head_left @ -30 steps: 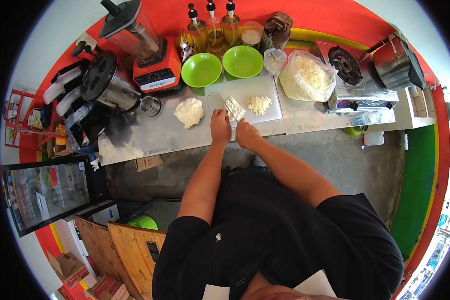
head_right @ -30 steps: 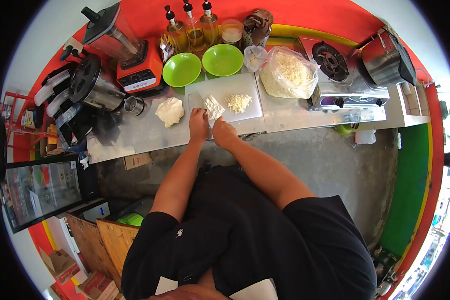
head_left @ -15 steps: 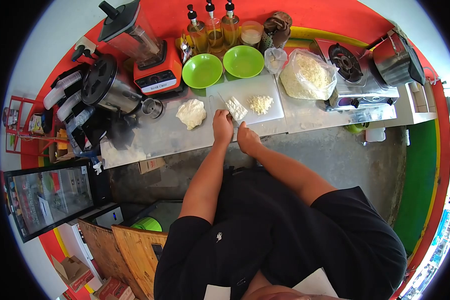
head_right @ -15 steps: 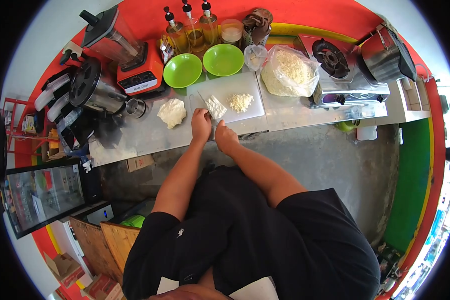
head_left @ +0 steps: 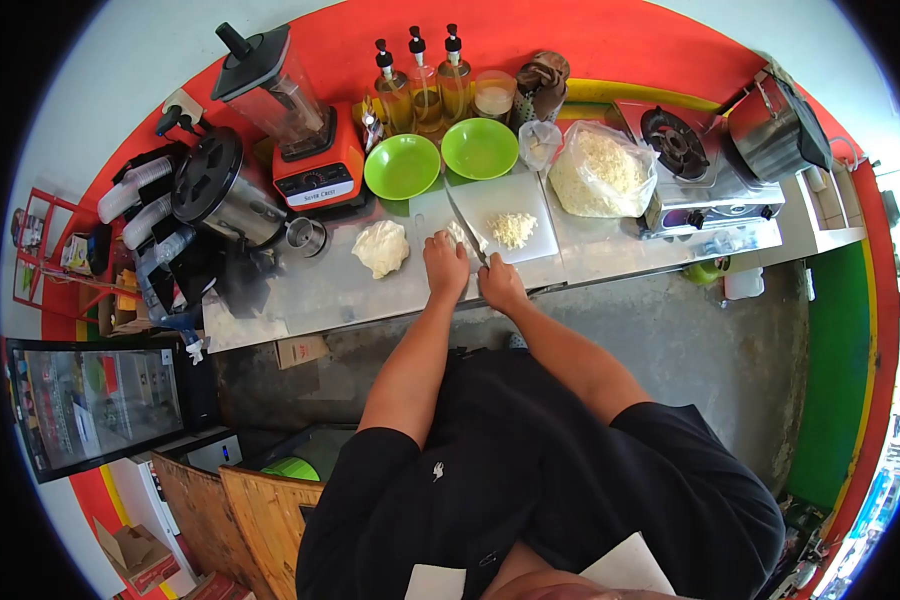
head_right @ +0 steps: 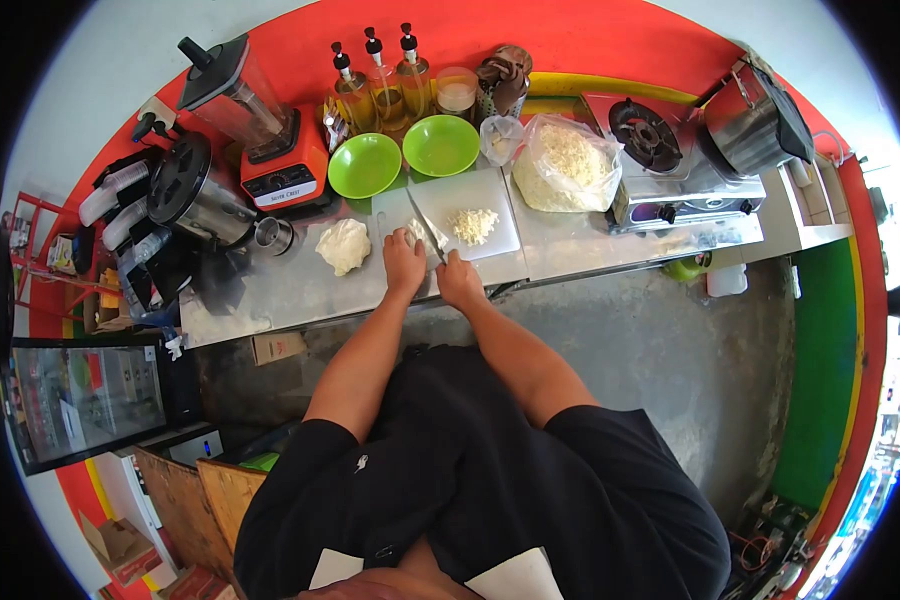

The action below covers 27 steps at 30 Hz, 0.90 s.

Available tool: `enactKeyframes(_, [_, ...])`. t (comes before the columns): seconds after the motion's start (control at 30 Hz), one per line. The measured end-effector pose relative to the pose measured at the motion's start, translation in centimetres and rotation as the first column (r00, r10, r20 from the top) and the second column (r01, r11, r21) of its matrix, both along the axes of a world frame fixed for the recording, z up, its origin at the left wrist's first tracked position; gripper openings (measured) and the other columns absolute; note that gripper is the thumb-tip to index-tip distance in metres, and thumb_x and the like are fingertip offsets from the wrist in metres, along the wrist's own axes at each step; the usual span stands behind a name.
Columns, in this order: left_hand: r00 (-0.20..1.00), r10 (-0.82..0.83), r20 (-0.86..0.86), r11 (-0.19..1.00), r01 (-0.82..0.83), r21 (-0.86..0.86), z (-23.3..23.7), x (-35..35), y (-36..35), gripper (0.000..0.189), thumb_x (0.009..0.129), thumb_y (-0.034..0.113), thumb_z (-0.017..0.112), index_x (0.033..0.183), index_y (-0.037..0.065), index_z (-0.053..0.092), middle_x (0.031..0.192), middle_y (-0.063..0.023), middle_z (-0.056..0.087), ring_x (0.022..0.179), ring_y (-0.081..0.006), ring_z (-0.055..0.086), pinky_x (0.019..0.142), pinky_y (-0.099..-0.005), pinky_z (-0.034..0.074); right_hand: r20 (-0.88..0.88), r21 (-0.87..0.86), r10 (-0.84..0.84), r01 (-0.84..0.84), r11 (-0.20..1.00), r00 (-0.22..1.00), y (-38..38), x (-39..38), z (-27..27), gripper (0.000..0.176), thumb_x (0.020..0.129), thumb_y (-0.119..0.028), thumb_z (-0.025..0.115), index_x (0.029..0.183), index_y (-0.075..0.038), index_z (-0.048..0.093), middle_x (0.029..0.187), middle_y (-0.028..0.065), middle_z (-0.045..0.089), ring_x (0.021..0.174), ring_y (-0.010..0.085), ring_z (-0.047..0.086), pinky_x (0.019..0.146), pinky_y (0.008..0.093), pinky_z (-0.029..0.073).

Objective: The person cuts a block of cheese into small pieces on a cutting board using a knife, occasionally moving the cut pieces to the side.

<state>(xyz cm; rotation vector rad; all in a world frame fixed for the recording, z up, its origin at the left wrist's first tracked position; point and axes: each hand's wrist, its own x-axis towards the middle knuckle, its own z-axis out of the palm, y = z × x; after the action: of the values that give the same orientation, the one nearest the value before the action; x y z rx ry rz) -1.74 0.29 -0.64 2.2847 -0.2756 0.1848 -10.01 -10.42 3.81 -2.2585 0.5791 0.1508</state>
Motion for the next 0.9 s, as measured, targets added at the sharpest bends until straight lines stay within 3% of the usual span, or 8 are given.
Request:
enactKeyframes(0.07, [0.997,0.071,0.013,0.997,-0.071,0.009,1.1,-0.6,-1.1,0.038,0.084,0.017,0.072,0.117,0.004,0.061,0.111,-0.0223,0.056,0.105,-0.0425,0.056,0.093,-0.0489,0.045,0.012,-0.027,-0.018,0.018,0.999,1.0,-1.1,-0.5,-0.9,0.031,0.095,-0.025,0.052,0.107,0.003,0.05,0.097,0.0383,0.064,0.095,0.0558,0.061,0.087,0.0614,0.046])
enactKeyframes(0.13, [0.998,0.05,-0.023,0.991,-0.047,0.124,2.1,-1.0,-1.5,0.048,0.083,0.019,0.074,0.127,0.006,0.059,0.121,-0.0229,0.05,0.112,-0.0423,0.05,0.099,-0.0495,0.042,0.028,-0.04,-0.071,0.072,0.997,0.997,-1.9,-1.0,-0.8,0.03,0.095,-0.026,0.052,0.105,0.002,0.05,0.095,0.0377,0.064,0.094,0.0559,0.061,0.086,0.0616,0.046])
enactKeyframes(0.27, [0.998,-0.013,-0.064,0.982,0.025,0.187,2.6,-1.4,-1.4,0.052,0.084,0.016,0.073,0.132,0.005,0.058,0.124,-0.0216,0.048,0.115,-0.039,0.047,0.099,-0.0463,0.043,0.015,-0.066,-0.079,0.08,0.995,0.997,-2.7,-1.7,-0.8,0.03,0.096,-0.027,0.053,0.106,0.002,0.05,0.094,0.0363,0.065,0.093,0.0548,0.061,0.084,0.0613,0.047])
enactKeyframes(0.47, [0.996,-0.074,-0.041,0.995,0.077,0.068,1.3,-0.9,1.1,0.034,0.085,0.003,0.065,0.118,0.003,0.066,0.118,-0.0193,0.057,0.111,-0.0385,0.054,0.098,-0.0446,0.045,0.024,-0.059,-0.042,0.044,0.997,0.999,-3.0,-2.2,-0.3,0.03,0.096,-0.029,0.055,0.106,-0.001,0.051,0.094,0.0332,0.066,0.092,0.0526,0.063,0.082,0.0607,0.048])
enactKeyframes(0.63, [0.996,-0.069,0.053,0.991,0.075,-0.11,3.5,-0.6,4.1,0.026,0.085,-0.005,0.059,0.108,0.001,0.069,0.104,-0.0163,0.064,0.101,-0.0373,0.06,0.093,-0.0445,0.047,0.091,-0.066,-0.033,0.039,0.997,0.995,-2.7,-1.5,-0.7,0.027,0.096,-0.027,0.056,0.104,-0.002,0.051,0.091,0.0331,0.066,0.089,0.0528,0.063,0.08,0.0605,0.048])
enactKeyframes(0.9, [0.949,0.134,0.285,0.988,-0.151,0.039,6.1,2.1,9.8,0.03,0.084,-0.007,0.058,0.108,0.006,0.07,0.107,-0.0131,0.065,0.104,-0.0349,0.057,0.092,-0.0431,0.047,0.141,-0.108,0.13,-0.115,0.987,0.981,-1.0,0.5,-0.1,0.026,0.095,-0.025,0.058,0.106,-0.002,0.051,0.084,0.0294,0.068,0.083,0.0508,0.065,0.076,0.0589,0.05])
